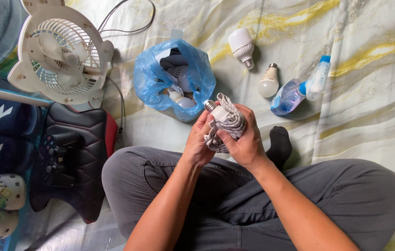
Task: The person sits on the floor and cleans several light bulbs one by one using a cloth and a spray bottle. They pick up each bulb, wipe it, occasionally spray it with cleaner, and place it back down.
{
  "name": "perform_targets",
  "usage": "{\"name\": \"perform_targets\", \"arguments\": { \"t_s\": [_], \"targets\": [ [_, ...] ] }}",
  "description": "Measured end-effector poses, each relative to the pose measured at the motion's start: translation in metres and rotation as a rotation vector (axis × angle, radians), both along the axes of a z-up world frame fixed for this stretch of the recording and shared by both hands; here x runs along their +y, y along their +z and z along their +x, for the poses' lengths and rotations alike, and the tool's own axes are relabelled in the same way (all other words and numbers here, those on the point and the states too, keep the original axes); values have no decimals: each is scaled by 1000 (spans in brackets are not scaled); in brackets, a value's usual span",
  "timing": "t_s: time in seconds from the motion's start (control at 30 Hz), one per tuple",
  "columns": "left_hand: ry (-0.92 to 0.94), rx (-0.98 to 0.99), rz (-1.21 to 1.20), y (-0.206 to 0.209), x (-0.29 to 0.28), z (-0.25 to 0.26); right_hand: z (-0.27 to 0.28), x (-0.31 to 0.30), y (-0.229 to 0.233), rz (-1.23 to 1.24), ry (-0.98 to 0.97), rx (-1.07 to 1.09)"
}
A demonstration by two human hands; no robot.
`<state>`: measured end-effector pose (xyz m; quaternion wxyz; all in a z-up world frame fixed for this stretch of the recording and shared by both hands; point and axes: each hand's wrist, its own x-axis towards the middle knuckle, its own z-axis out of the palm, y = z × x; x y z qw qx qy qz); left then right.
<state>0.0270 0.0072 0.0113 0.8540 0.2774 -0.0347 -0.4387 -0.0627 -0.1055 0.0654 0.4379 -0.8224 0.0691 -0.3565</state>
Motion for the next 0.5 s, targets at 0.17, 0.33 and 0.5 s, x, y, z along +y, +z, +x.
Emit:
{"name": "perform_targets", "arguments": {
  "t_s": [0.17,0.33,0.5],
  "targets": [
    [-40,4,-53,12,3,3,5,-9,-26,833,18,74],
    [-32,21,-66,26,0,1,0,-43,-33,1637,88,-103],
    [22,45,10,13,-5,-2,-3,-24,-23,374,63,130]
  ]
}}
